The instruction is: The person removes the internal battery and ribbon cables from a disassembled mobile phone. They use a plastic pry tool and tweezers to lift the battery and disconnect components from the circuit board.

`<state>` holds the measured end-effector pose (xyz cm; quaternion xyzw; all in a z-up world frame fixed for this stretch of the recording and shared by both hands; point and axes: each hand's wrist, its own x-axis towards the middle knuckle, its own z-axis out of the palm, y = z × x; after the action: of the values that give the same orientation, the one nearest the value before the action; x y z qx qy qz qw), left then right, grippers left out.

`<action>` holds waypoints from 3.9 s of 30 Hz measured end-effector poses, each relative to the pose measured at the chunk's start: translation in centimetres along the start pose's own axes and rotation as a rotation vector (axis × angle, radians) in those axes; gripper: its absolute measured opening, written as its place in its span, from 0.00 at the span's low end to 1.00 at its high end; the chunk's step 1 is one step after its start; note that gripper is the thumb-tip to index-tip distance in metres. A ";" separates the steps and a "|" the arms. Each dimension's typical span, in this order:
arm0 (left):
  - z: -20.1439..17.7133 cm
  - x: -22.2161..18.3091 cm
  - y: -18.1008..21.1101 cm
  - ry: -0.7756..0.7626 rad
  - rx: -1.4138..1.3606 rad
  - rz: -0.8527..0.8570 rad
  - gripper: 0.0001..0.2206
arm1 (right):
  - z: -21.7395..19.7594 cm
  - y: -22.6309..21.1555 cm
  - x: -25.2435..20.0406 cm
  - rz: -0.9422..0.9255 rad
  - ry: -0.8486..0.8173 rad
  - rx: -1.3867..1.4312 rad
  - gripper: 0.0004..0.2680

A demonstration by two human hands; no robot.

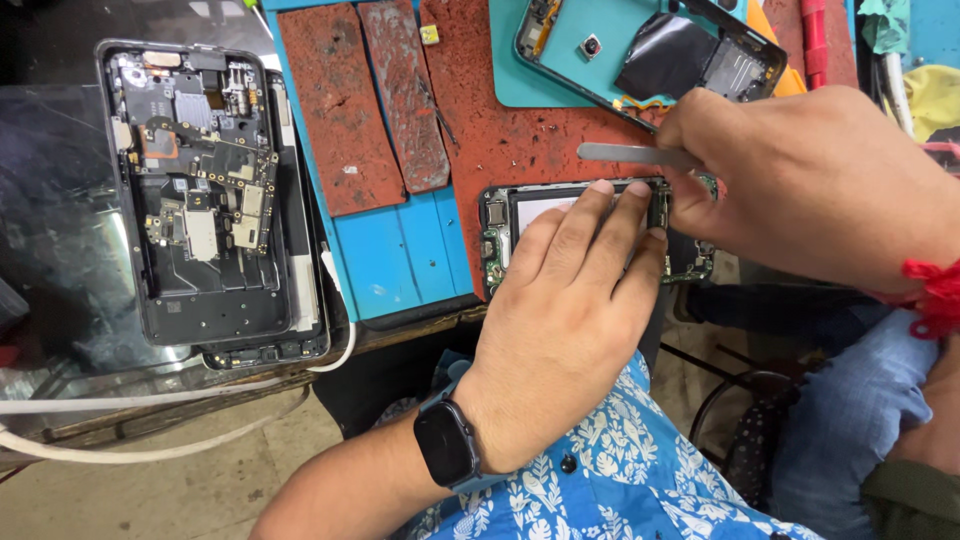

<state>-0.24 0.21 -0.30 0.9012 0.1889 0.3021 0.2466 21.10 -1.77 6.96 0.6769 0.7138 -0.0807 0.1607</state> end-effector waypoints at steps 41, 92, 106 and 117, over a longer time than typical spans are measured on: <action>0.0 0.1 0.4 -0.105 0.010 -0.032 0.18 | 1.2 0.3 -4.4 0.073 0.392 0.171 0.08; 0.0 -0.1 -0.1 -0.081 -0.028 0.003 0.19 | 10.0 5.3 -9.0 0.136 0.728 1.880 0.16; 0.1 0.3 0.3 -0.123 0.006 -0.019 0.18 | 5.6 1.7 -8.5 0.217 0.528 0.636 0.05; 0.0 0.2 0.2 -0.103 0.012 -0.015 0.17 | 4.5 0.1 -5.1 0.429 0.381 0.673 0.05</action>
<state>-0.01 0.12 -0.08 0.9156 0.1847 0.2524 0.2527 21.90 -8.08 4.46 0.8272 0.5080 -0.1470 -0.1900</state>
